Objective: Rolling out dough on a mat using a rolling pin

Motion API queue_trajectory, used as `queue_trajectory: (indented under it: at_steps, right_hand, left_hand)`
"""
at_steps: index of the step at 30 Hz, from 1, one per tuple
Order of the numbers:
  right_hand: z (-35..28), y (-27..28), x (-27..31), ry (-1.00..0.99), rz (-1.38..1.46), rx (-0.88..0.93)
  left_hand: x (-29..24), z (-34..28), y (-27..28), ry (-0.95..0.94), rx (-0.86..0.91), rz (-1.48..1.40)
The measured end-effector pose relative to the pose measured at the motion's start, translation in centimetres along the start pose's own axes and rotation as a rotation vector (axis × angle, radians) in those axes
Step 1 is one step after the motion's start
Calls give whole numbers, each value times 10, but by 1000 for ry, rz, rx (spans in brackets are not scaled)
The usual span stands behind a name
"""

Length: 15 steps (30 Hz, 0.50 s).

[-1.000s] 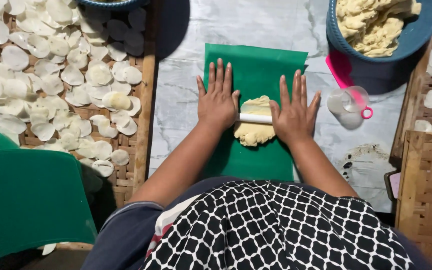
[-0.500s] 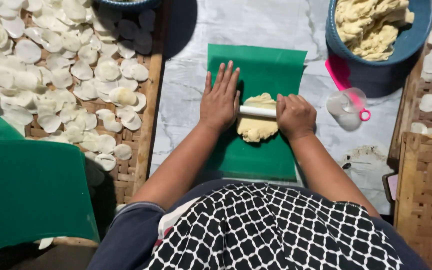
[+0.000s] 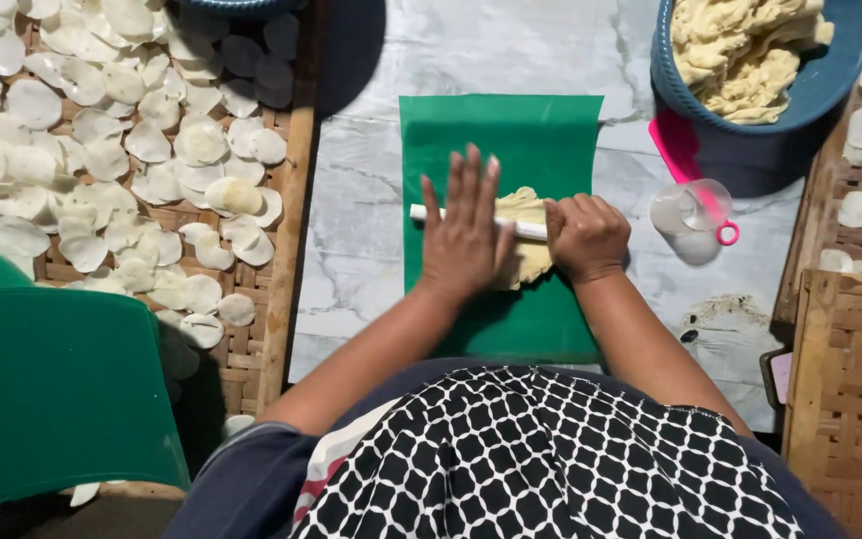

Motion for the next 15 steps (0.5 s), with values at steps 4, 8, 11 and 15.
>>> queue_trajectory:
  at_steps: [4, 8, 11, 15]
  right_hand:
    - [13, 6, 0, 2, -14, -22]
    - [7, -19, -9, -159, -12, 125]
    - [16, -31, -16, -344, 40, 279]
    - [22, -5, -9, -207, 231, 32]
  left_hand:
    - [-5, -45, -45, -20, 137, -40]
    - [-2, -44, -41, -37, 239, 41]
    - [0, -37, -38, -42, 263, 65]
    - [0, -33, -38, -54, 299, 63]
Point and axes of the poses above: each hand's wrist, its own z-axis towards the middle knuckle, its own y-axis out of the back of the hand, x = y × z, the point moved 7 cm from there along z, towards the middle knuckle, and after that the axes turned 3 degrees about y, right-handed, at the moved point
